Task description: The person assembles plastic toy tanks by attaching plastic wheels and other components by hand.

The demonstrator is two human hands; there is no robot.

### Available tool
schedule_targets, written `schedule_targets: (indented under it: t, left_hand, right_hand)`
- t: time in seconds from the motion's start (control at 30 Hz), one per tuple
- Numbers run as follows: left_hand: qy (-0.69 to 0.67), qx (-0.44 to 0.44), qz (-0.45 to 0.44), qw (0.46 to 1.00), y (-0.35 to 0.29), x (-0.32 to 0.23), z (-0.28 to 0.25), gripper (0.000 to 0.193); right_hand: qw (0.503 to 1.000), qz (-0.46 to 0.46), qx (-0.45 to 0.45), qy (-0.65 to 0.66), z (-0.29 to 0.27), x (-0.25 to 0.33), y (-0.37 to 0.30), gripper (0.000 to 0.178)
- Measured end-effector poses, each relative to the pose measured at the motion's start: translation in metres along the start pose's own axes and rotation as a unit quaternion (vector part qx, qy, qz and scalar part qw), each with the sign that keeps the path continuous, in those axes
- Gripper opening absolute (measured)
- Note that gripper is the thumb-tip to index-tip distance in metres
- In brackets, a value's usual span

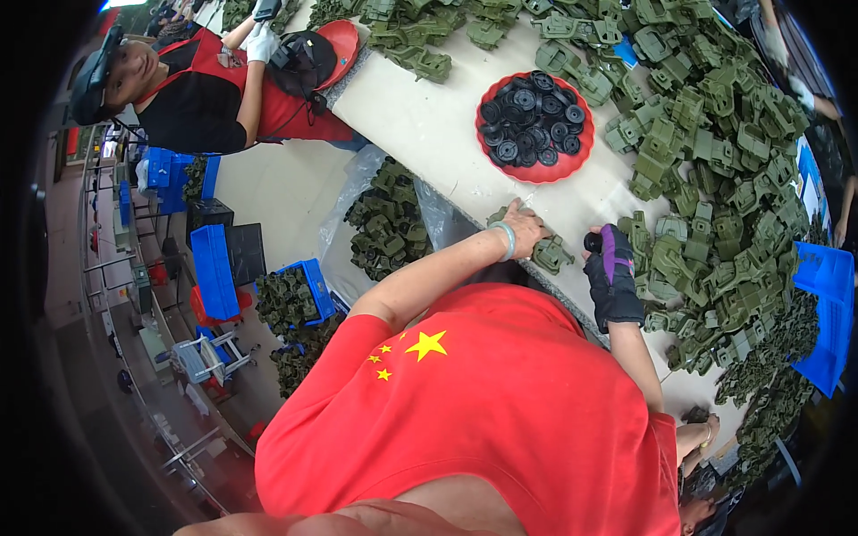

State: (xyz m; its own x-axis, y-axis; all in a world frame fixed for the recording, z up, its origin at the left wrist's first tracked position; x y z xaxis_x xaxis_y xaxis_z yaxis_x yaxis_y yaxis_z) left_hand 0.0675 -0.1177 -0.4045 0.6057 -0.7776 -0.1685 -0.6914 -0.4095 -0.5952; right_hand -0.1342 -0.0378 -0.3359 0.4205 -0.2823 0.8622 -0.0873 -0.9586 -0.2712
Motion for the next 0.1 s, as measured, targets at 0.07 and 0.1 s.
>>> schedule_targets:
  t: [0.07,0.1]
  left_hand:
    - [0.02,-0.031,0.001,0.999,0.0037,-0.0019,0.0006,0.061]
    - [0.034,-0.03,-0.001,0.999,0.0053,-0.0021,-0.0031,0.065]
  right_hand:
    - [0.993,0.062,-0.022,0.1,-0.0016,-0.0087,-0.0058,0.046]
    - [0.988,0.092,-0.019,0.123,-0.0035,-0.0133,-0.0063,0.043]
Point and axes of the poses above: each hand's wrist, its own y-axis towards the middle knuckle, its own z-axis out of the palm, x = y × z, the point moved 3 cm from there along y, towards the middle knuckle, and after that the axes turned 13 degrees about y, right-handed, at the moved point
